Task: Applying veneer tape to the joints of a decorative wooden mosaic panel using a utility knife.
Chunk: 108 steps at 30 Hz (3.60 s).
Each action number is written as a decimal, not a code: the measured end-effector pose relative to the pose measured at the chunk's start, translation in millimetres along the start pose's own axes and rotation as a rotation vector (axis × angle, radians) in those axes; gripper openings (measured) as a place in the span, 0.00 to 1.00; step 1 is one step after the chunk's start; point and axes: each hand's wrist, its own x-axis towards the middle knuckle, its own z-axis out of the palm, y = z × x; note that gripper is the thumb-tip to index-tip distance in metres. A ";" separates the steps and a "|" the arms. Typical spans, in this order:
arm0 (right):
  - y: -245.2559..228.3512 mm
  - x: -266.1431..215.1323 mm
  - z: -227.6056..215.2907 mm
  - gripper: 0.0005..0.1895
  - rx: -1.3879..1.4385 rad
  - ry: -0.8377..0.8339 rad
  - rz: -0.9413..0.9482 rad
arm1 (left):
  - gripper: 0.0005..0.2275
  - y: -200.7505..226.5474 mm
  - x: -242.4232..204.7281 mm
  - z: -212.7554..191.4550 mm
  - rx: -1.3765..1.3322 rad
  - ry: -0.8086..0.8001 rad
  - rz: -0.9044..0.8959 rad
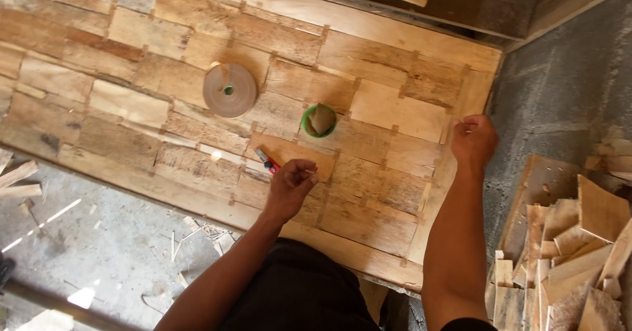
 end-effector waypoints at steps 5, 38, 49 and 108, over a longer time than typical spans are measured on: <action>-111.3 -67.6 -25.7 0.03 0.241 -0.224 0.020 | 0.19 30.0 4.7 0.2 -0.189 -0.079 0.131; -264.6 -169.5 35.0 0.05 0.895 -0.602 0.219 | 0.11 58.6 69.4 -34.9 -0.395 -0.246 -0.042; -303.8 -188.9 12.9 0.05 0.839 -0.500 0.028 | 0.06 71.7 67.7 -38.9 -0.814 -0.346 -0.149; -238.0 -154.8 112.5 0.10 0.592 -0.140 0.462 | 0.40 1.4 128.9 26.2 0.273 0.286 0.051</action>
